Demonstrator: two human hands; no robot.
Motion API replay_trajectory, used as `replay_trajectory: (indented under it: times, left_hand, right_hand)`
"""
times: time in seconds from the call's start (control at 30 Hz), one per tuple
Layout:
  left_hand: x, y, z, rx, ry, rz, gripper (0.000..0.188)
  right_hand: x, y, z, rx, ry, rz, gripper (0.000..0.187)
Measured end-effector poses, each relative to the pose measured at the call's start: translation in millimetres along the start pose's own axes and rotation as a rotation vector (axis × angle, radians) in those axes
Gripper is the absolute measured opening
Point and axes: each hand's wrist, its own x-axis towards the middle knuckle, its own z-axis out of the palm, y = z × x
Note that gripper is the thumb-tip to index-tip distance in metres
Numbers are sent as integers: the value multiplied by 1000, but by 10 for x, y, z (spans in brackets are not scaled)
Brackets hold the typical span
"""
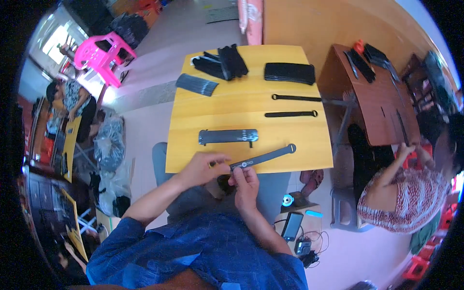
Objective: Assembling plastic and fabric components for a manufactured product at a workbench.
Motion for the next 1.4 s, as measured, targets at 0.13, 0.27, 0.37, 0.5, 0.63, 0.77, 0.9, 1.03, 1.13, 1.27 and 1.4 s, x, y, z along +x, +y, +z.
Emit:
replay_trajectory:
  times: [0.13, 0.27, 0.37, 0.5, 0.63, 0.77, 0.9, 1.03, 1.13, 1.27, 1.4]
  left_hand:
    - [-440, -261, 24, -176, 54, -194, 22]
    - [-602, -442, -121, -408, 144, -243, 22]
    - [-652, -649, -316, -514, 121, -335, 23]
    - [-710, -748, -501, -428, 87, -523, 26]
    - [-791, -826, -472, -557, 88, -567, 27]
    - [-842, -863, -459, -609, 90, -575, 27]
    - [-826, -896, -532, -279, 158, -526, 32]
    - [-867, -1019, -575, -83, 364, -422, 25]
    - [-1002, -955, -584, 19, 413, -259, 19]
    - [-1079, -781, -513, 46, 407, -165, 19]
    - [-1179, -768, -368, 344, 374, -143, 35]
  right_hand:
    - [-71, 214, 254, 47, -24, 112, 10]
    - [-146, 335, 302, -58, -136, 248, 12]
    - [-137, 229, 332, -258, -359, 318, 13]
    - [110, -109, 670, -1108, -531, -865, 23]
    - [404, -10, 543, -1379, -696, -927, 25]
    - [498, 115, 521, -1400, -786, -838, 17]
    - [623, 295, 495, -1420, -745, -909, 10]
    - [754, 367, 538, -1437, -672, -926, 8]
    - [768, 358, 623, -1372, -665, -881, 11]
    - [664, 351, 627, -1384, -671, -810, 11]
    - [622, 357, 607, -1405, -643, -747, 9]
